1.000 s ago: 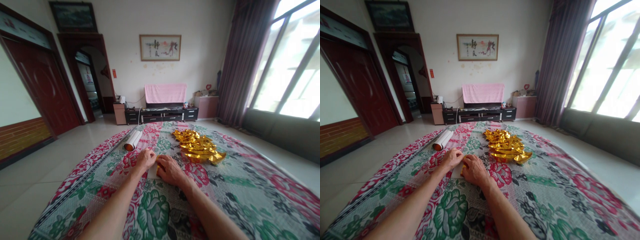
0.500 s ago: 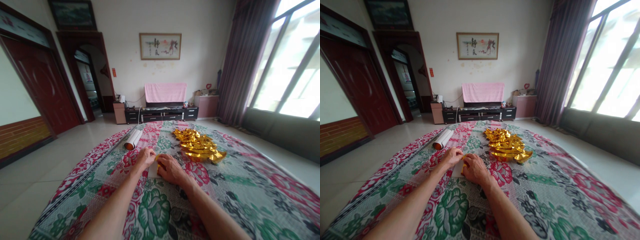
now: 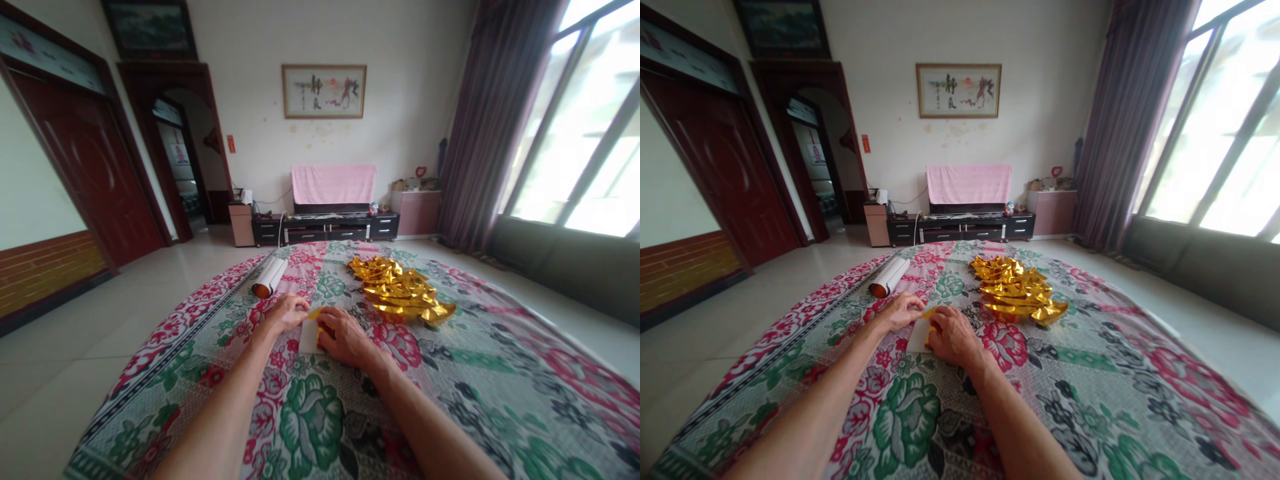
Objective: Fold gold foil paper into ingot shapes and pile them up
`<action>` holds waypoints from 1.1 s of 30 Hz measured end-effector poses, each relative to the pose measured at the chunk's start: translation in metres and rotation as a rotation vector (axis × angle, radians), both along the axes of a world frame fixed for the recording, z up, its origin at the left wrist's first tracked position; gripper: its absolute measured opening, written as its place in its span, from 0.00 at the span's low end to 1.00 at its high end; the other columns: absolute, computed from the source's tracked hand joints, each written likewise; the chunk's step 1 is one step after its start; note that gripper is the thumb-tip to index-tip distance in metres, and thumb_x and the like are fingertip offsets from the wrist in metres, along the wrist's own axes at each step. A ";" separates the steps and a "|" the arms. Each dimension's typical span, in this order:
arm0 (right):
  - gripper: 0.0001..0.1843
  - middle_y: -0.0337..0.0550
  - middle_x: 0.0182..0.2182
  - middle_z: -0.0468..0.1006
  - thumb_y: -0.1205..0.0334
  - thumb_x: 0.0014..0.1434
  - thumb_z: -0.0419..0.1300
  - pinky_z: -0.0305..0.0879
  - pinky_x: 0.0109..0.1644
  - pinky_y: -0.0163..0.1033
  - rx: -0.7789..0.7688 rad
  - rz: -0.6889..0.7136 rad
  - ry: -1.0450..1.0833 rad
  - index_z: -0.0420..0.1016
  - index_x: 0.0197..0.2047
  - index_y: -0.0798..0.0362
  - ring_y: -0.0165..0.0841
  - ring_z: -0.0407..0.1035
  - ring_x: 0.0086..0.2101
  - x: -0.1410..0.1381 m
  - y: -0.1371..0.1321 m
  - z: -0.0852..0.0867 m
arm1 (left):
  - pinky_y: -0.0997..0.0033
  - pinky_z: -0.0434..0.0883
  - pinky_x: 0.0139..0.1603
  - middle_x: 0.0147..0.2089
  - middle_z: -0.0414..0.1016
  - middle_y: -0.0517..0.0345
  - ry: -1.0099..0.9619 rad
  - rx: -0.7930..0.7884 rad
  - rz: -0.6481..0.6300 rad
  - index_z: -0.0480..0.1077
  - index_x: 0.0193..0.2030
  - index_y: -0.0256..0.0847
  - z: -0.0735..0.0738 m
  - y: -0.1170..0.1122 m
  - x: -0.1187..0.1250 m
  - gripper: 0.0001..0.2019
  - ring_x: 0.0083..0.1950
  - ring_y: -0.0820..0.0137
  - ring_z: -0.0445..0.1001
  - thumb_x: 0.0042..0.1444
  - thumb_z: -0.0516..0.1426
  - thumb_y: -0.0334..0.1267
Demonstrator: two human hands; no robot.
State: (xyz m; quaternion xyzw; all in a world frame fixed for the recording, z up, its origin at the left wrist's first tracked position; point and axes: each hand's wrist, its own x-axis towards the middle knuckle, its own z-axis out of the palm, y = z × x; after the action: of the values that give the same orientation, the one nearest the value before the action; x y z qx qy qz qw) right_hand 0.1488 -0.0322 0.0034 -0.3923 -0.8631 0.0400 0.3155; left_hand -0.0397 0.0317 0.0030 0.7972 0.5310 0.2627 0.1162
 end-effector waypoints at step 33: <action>0.20 0.48 0.50 0.66 0.49 0.49 0.59 0.57 0.49 0.45 -0.109 0.002 -0.130 0.69 0.43 0.51 0.41 0.60 0.49 0.022 0.007 0.008 | 0.75 0.54 0.61 0.63 0.56 0.62 0.137 -0.267 -0.319 0.73 0.45 0.47 0.039 -0.035 0.005 0.21 0.61 0.66 0.59 0.42 0.53 0.29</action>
State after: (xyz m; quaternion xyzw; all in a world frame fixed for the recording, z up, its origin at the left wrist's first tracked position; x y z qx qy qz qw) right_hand 0.1707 -0.0255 0.0110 -0.4098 -0.8787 0.0617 0.2371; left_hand -0.0348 -0.0036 0.0420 0.8648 0.4347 0.1135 0.2243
